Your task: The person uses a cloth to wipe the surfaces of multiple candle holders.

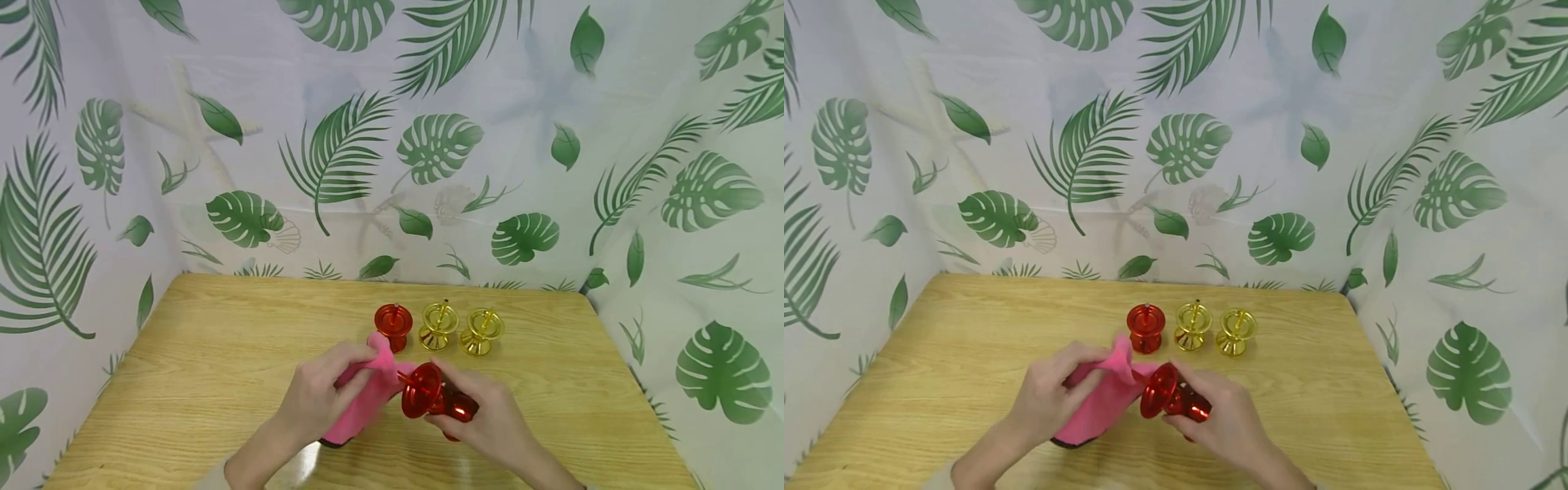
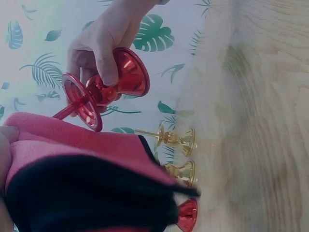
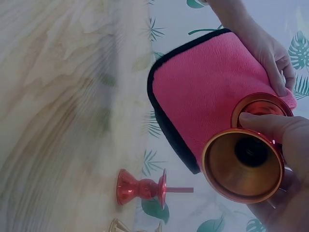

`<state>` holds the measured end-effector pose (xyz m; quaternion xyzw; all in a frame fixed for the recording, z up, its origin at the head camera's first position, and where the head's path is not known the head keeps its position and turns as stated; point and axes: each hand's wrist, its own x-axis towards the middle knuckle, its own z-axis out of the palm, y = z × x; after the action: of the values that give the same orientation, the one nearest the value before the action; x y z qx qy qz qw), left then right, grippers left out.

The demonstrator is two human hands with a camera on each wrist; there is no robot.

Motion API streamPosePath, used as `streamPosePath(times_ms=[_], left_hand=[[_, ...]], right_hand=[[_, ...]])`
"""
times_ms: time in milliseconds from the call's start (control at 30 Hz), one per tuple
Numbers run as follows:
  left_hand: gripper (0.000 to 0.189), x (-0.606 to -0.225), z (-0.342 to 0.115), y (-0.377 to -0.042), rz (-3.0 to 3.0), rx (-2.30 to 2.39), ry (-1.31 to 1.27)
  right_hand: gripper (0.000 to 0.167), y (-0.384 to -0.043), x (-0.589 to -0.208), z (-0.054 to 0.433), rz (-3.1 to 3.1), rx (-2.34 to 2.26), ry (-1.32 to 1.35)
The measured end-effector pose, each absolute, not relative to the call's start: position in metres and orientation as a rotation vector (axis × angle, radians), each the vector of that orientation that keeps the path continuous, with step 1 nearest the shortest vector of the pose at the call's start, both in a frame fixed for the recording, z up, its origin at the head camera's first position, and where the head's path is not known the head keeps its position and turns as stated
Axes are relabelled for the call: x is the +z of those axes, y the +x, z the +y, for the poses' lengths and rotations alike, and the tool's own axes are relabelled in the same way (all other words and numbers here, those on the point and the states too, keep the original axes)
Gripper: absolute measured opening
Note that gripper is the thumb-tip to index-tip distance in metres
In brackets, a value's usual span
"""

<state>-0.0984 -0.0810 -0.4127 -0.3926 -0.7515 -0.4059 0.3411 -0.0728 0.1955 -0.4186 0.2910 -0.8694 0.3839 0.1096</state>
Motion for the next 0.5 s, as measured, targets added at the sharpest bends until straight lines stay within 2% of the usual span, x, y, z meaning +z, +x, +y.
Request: streamPosePath(times_ms=[100, 300, 500], left_hand=[[0.011, -0.406, -0.08, -0.101, -1.959, -0.988, -1.024], [0.037, -0.394, -0.084, -0.105, -1.986, -0.999, -0.946], [0.033, -0.39, -0.079, -0.104, -1.973, -0.982, -1.023]], right_hand=[[0.074, -0.073, -0.418, 0.195, -2.53, 1.024, 0.882], [0.079, -0.073, -0.417, 0.196, -2.504, 0.99, 0.911], [0.085, -0.074, -0.417, 0.194, -2.449, 0.884, 0.982]])
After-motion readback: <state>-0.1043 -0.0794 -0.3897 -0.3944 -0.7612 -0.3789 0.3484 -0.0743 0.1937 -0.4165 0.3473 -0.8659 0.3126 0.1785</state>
